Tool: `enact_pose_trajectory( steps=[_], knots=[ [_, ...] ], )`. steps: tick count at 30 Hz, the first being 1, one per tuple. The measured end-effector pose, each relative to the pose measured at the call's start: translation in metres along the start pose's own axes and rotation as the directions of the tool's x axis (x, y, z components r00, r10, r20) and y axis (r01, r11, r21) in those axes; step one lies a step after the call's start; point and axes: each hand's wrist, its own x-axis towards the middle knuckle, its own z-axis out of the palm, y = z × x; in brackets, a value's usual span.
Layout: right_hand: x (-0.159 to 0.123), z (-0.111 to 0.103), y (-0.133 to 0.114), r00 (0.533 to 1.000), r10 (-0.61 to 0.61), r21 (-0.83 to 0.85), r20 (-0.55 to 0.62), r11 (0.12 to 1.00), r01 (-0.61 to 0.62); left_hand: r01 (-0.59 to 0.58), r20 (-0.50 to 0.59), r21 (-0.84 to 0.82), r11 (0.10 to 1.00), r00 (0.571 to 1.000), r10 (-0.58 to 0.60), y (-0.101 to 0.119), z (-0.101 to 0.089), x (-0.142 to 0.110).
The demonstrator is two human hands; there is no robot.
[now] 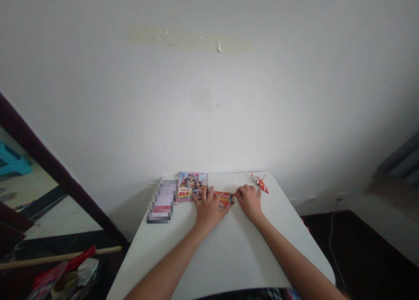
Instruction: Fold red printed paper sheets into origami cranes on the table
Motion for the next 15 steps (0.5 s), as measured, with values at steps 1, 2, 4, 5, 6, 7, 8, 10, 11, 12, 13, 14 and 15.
enact_pose_trajectory(
  steps=[1,2,4,5,6,7,8,10,11,12,13,14,15],
  knots=[
    [0.0,0.0,0.0,1.0,-0.002,0.0,0.0,1.0,0.002,-0.003,-0.002,-0.005,1.0,1.0,0.003,-0.001,0.0,0.0],
    [0.0,0.0,0.0,1.0,-0.003,0.0,-0.002,1.0,0.003,-0.004,-0.003,-0.008,1.0,1.0,0.004,-0.001,0.001,0.001],
    [0.0,-0.001,0.0,1.0,-0.007,0.0,-0.003,1.0,0.007,-0.003,-0.007,-0.014,1.0,1.0,0.003,-0.002,0.0,0.003],
    [0.0,-0.001,0.0,1.0,-0.008,-0.001,-0.002,1.0,0.008,-0.004,-0.008,-0.02,1.0,1.0,0.004,-0.002,0.0,0.004],
    [0.001,-0.002,0.0,1.0,-0.009,-0.003,0.0,1.0,0.009,-0.009,-0.006,-0.029,1.0,1.0,0.009,-0.002,-0.001,0.005],
    [0.001,-0.002,0.0,1.0,-0.011,-0.005,0.002,1.0,0.011,-0.016,-0.003,-0.04,0.999,1.0,0.016,-0.002,-0.002,0.006],
    [0.001,-0.003,0.0,1.0,-0.014,-0.006,0.002,1.0,0.014,-0.025,0.001,-0.054,0.998,1.0,0.025,-0.002,-0.003,0.007],
    [0.001,-0.003,0.0,1.0,-0.023,-0.007,-0.002,1.0,0.023,-0.037,0.01,-0.074,0.997,0.999,0.038,-0.002,-0.004,0.008],
    [0.001,-0.003,0.0,1.0,-0.025,-0.006,-0.004,1.0,0.025,-0.038,0.015,-0.078,0.996,0.999,0.039,-0.002,-0.005,0.008],
    [0.001,-0.003,0.0,1.0,-0.026,-0.006,-0.004,1.0,0.026,-0.035,0.02,-0.079,0.996,0.999,0.036,-0.002,-0.006,0.008],
    [0.001,-0.003,0.0,1.0,-0.024,-0.007,-0.003,1.0,0.024,-0.029,0.025,-0.077,0.997,0.999,0.031,-0.001,-0.007,0.008],
    [0.001,-0.003,0.0,1.0,-0.023,-0.007,-0.002,1.0,0.023,-0.022,0.031,-0.074,0.997,0.999,0.024,-0.001,-0.008,0.008],
    [0.001,-0.003,0.0,1.0,-0.021,-0.008,-0.003,1.0,0.021,-0.015,0.038,-0.072,0.997,0.999,0.017,0.0,-0.01,0.008]
  ],
)
